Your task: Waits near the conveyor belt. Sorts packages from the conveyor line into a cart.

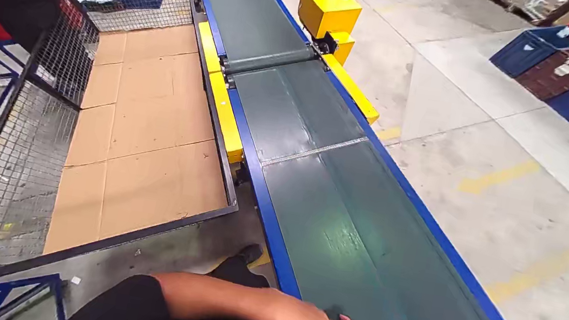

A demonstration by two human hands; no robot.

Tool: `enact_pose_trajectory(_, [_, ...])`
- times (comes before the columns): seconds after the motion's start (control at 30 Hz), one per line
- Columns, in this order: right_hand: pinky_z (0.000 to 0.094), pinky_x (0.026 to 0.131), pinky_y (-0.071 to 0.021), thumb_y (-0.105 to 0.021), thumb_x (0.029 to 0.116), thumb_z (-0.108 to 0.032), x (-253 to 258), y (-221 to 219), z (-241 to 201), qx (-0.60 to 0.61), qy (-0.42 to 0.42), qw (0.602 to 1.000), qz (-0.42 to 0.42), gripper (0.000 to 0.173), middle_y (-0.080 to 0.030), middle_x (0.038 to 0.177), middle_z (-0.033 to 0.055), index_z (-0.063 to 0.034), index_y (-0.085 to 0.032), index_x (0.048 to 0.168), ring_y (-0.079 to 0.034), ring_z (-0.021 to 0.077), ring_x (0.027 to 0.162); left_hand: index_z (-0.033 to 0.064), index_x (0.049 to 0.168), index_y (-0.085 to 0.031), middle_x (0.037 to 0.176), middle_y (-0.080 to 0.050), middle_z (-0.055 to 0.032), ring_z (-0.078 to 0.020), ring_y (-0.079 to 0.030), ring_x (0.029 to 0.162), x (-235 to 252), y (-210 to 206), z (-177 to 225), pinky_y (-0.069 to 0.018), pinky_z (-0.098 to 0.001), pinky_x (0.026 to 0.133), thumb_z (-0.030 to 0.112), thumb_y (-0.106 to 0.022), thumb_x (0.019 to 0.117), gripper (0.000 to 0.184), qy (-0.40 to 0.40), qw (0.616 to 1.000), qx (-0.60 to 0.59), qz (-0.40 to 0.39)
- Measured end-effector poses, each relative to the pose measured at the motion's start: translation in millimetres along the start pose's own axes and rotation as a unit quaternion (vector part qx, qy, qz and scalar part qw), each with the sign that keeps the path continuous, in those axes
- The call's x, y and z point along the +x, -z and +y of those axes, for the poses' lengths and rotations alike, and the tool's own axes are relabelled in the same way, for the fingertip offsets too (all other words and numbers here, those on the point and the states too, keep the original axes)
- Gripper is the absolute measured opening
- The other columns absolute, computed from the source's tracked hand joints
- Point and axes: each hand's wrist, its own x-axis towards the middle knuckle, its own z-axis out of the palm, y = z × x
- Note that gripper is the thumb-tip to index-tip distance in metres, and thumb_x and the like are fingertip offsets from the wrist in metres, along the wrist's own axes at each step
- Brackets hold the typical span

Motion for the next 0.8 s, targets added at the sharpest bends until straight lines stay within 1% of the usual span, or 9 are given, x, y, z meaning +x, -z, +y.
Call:
enact_pose_trajectory(0.07, [0.066,0.096,-0.0442,-0.056,0.0909,-0.01,1.4,-8.0,6.5,-0.006,0.016,1.0,0.013,0.035,-0.067,0.116,0.0274,0.0035,-0.067,0.121,-0.062,0.0472,0.111,0.0089,0.121,-0.072,0.117,-0.073,-0.0145,-0.0343,-0.068,0.114,-2.8,-35.2,-72.4,-0.0538,-0.0579,0.097,0.018,-0.065,0.101,0.024,0.092,0.989,0.104,0.046])
enact_pose_trajectory(0.13, [0.0649,0.094,-0.0448,-0.056,0.0905,-0.009,2.5,-14.4,10.7,-0.007,0.028,0.999,0.017,0.034,-0.067,0.115,0.0264,0.0026,-0.067,0.121,-0.062,0.0464,0.11,0.0033,0.118,-0.07,0.119,-0.07,-0.0204,-0.0418,-0.063,0.119,-21.3,-56.0,-125.2,-0.0499,-0.0642,0.1,0.006,-0.062,0.0994,0.021,0.211,0.965,0.142,0.06])
enact_pose_trajectory(0.17, [0.0644,0.094,-0.0453,-0.056,0.0904,-0.009,2.7,-17.4,12.7,-0.008,0.037,0.999,0.015,0.035,-0.067,0.115,0.0254,0.0022,-0.067,0.121,-0.062,0.0454,0.109,0.0015,0.119,-0.069,0.121,-0.068,-0.0222,-0.0432,-0.062,0.121,-33.5,-60.2,-145.0,-0.0486,-0.0656,0.101,0.005,-0.06,0.0999,0.022,0.254,0.957,0.133,0.052])
enact_pose_trajectory(0.27, [0.0632,0.092,-0.047,-0.057,0.0893,-0.011,2.8,-24.6,15.7,-0.017,0.074,0.997,0.005,0.036,-0.067,0.115,0.0238,0.001,-0.066,0.122,-0.063,0.0435,0.109,0.0019,0.129,-0.066,0.129,-0.065,-0.0233,-0.0417,-0.062,0.123,-68.5,-63.5,-182.4,-0.0509,-0.0628,0.101,0.018,-0.059,0.1037,0.031,0.336,0.94,0.057,0.035])
enact_pose_trajectory(0.4, [0.0615,0.096,-0.0489,-0.059,0.0854,-0.01,7.4,-8.4,-13.5,-0.02,0.131,0.991,-0.01,0.046,-0.064,0.124,0.0267,0.0032,-0.061,0.129,-0.062,0.0441,0.114,0.0029,0.13,-0.065,0.131,-0.064,-0.0219,-0.0412,-0.061,0.124,-85.4,-61.1,-188.7,-0.0504,-0.062,0.101,0.019,-0.056,0.1048,0.031,0.377,0.922,0.057,0.068])
enact_pose_trajectory(0.47, [0.0641,0.091,-0.0503,-0.067,0.0794,-0.008,9.9,-1.1,-28.2,-0.06,0.132,0.987,-0.062,0.053,-0.061,0.131,0.0275,-0.0009,-0.061,0.132,-0.061,0.0469,0.118,0.0046,0.135,-0.064,0.134,-0.064,-0.0201,-0.0384,-0.062,0.124,-79.5,-59.0,-186.1,-0.0522,-0.058,0.102,0.019,-0.056,0.1047,0.034,0.36,0.924,0.05,0.12])
enact_pose_trajectory(0.53, [0.0656,0.087,-0.0508,-0.074,0.0772,-0.01,12.3,-1.6,-30.0,-0.107,0.115,0.979,-0.128,0.057,-0.055,0.139,0.0275,-0.0063,-0.064,0.133,-0.056,0.0506,0.121,0.0082,0.145,-0.057,0.145,-0.057,-0.0186,-0.0383,-0.058,0.13,-64.0,-60.1,-182.3,-0.0516,-0.0569,0.104,0.017,-0.059,0.1033,0.043,0.344,0.921,0.044,0.177])
enact_pose_trajectory(0.6, [0.0663,0.088,-0.0505,-0.075,0.0788,-0.013,15.1,1.4,-32.7,-0.119,0.117,0.976,-0.141,0.057,-0.052,0.144,0.0274,-0.0075,-0.064,0.134,-0.055,0.0519,0.123,0.0117,0.15,-0.051,0.154,-0.049,-0.0173,-0.0387,-0.054,0.134,-45.3,-57.8,-176.6,-0.0514,-0.0569,0.103,0.018,-0.063,0.1006,0.051,0.331,0.917,0.064,0.213])
enact_pose_trajectory(0.8, [0.0653,0.087,-0.0508,-0.074,0.0818,-0.019,4.7,9.5,-21.7,-0.142,0.071,0.973,-0.168,0.053,-0.049,0.147,0.0263,-0.0115,-0.065,0.133,-0.053,0.0506,0.125,0.0124,0.15,-0.051,0.157,-0.043,-0.018,-0.0395,-0.05,0.137,-6.0,-63.5,-164.2,-0.0516,-0.0567,0.101,0.02,-0.065,0.0976,0.055,0.311,0.915,0.094,0.239])
